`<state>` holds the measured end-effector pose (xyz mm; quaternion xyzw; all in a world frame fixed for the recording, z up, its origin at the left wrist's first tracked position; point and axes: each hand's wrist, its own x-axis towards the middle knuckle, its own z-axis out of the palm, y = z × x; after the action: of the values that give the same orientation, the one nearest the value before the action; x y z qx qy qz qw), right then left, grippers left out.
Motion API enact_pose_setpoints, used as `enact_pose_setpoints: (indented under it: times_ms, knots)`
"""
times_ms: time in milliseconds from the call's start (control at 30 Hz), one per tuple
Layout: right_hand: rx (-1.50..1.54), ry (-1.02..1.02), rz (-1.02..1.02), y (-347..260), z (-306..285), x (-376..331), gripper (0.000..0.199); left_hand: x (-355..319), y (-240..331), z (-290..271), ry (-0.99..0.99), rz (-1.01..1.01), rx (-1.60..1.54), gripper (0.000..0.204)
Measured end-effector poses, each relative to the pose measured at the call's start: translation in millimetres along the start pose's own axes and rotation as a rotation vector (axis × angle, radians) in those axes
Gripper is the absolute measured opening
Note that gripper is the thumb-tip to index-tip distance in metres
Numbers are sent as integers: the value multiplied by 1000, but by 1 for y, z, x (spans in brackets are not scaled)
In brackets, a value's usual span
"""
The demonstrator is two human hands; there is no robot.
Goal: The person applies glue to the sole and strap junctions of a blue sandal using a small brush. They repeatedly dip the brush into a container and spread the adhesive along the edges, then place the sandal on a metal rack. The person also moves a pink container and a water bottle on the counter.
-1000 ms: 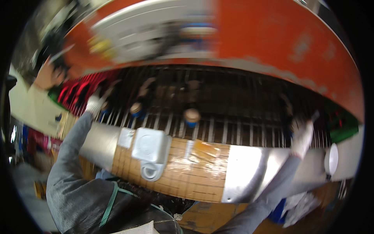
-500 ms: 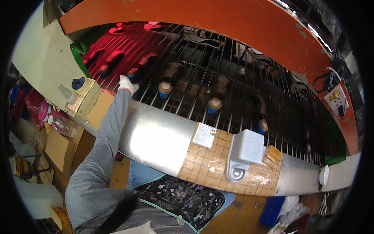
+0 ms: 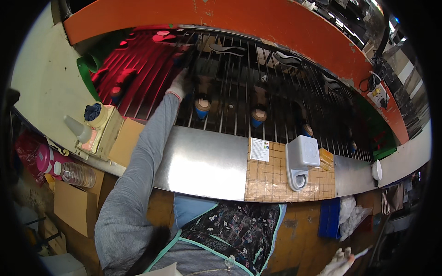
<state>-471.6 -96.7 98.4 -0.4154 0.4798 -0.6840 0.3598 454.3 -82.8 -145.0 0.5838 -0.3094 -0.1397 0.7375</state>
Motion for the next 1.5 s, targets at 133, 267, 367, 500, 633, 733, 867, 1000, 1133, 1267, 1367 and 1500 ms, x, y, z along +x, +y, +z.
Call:
enact_pose_setpoints:
  times_ms: [133, 267, 367, 500, 633, 733, 867, 1000, 1133, 1267, 1367, 1500]
  knots:
    - [-143, -267, 203, 23, 112, -21, 20, -79, 82, 73, 654, -137, -556, 51]
    - [-81, -854, 292, 75, 240, -59, 11, -174, 180, 144, 728, -18, -534, 57]
    - [-512, -1178, -70, 118, 346, -71, 31, -249, 223, 177, 488, 99, -472, 67]
    - [-979, -1158, -302, 178, 458, -85, 60, -350, 238, 196, 228, -131, -392, 71]
    - [-963, -1012, -364, 227, 506, -98, 68, -432, 235, 199, 246, -336, -355, 70]
    - [-945, -1054, -252, 238, 529, -85, 68, -464, 233, 203, 281, -392, -347, 66]
    - [-958, -1132, -312, 218, 525, -76, 59, -471, 227, 215, 283, -401, -333, 61]
    - [-969, -1263, -619, 182, 536, -117, 63, -456, 207, 227, 264, -357, -457, 55]
    - [-540, -1511, -382, 181, 553, -205, 75, -440, 182, 226, 250, -345, -702, 54]
    - [-565, -1554, -206, 197, 574, -257, 74, -434, 172, 210, 216, -384, -891, 54]
    - [-674, -1485, -208, 202, 585, -265, 69, -433, 173, 203, 144, -400, -930, 56]
    - [-529, -1488, -62, 204, 587, -240, 63, -425, 177, 198, 144, -522, -892, 64]
